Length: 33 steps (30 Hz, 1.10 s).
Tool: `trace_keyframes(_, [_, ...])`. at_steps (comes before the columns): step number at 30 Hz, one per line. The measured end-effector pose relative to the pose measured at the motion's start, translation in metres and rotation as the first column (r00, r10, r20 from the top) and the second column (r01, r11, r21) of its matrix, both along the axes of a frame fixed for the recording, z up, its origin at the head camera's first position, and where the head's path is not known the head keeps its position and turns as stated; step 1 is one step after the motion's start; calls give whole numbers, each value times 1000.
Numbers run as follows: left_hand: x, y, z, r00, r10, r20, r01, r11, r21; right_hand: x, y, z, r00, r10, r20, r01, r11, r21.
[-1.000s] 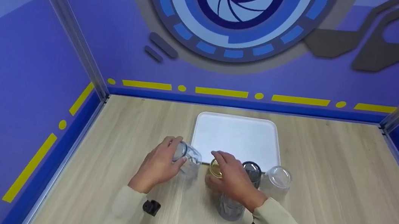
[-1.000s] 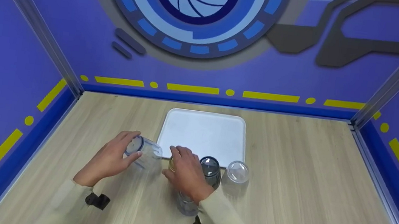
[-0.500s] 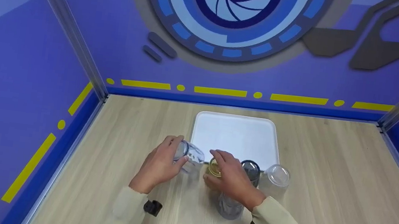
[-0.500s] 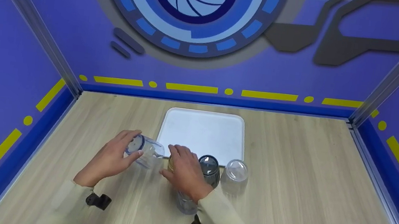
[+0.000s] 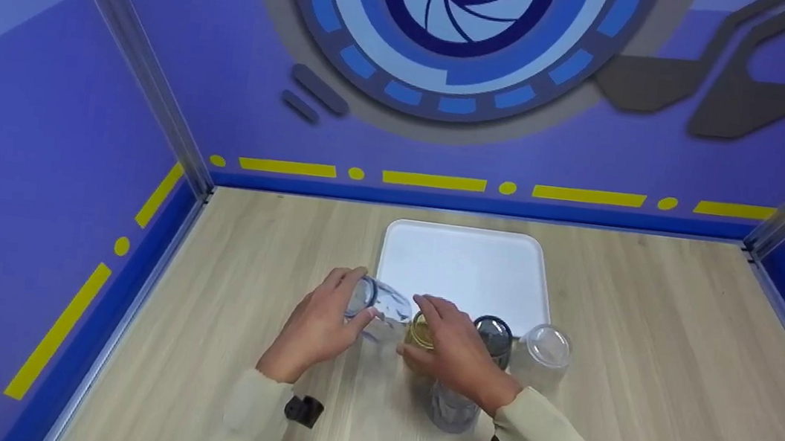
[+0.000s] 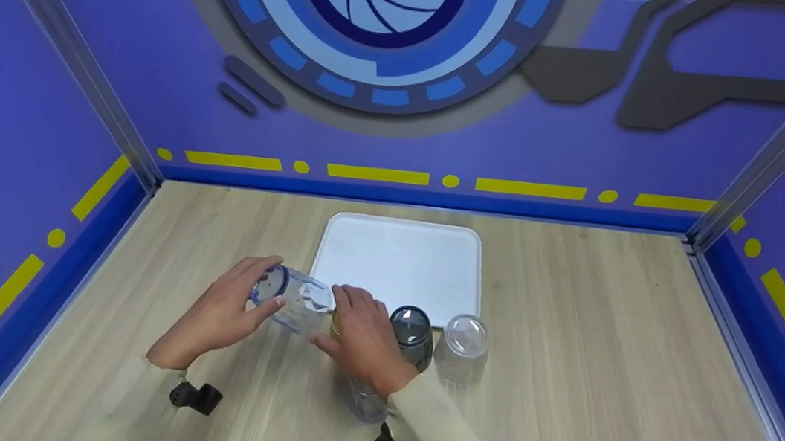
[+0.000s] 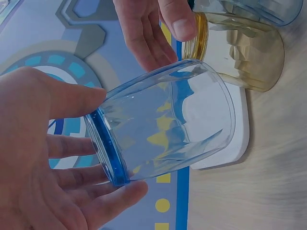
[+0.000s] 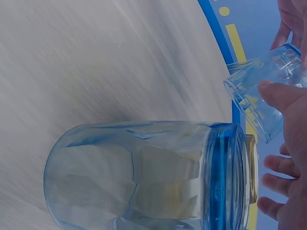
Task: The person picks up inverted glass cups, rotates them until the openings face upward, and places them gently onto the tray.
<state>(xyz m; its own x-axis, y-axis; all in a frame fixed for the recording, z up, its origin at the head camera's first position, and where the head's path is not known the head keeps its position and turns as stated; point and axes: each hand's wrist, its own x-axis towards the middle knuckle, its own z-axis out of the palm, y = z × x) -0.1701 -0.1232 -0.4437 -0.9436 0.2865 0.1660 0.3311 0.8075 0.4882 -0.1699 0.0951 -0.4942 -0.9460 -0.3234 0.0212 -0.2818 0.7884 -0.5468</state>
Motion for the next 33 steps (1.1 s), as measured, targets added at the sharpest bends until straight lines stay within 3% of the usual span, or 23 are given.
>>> trace_keyframes(7, [0, 1, -1, 999, -16, -37, 17, 1000, 8, 0, 1, 0, 998, 21, -59, -21, 1000, -5])
trace_keyframes(22, [1, 4, 4, 1000, 6, 13, -6, 999, 49, 0, 2, 0, 1000, -8, -8, 8, 999, -31])
trace_keyframes(27, [0, 3, 4, 1000, -11, -2, 12, 998, 63, 0, 4, -1, 1000, -17, 7, 17, 999, -46])
trace_keyframes(33, [1, 2, 3, 1000, -21, 2, 21, 996, 87, 0, 5, -1, 1000, -20, -19, 20, 999, -40])
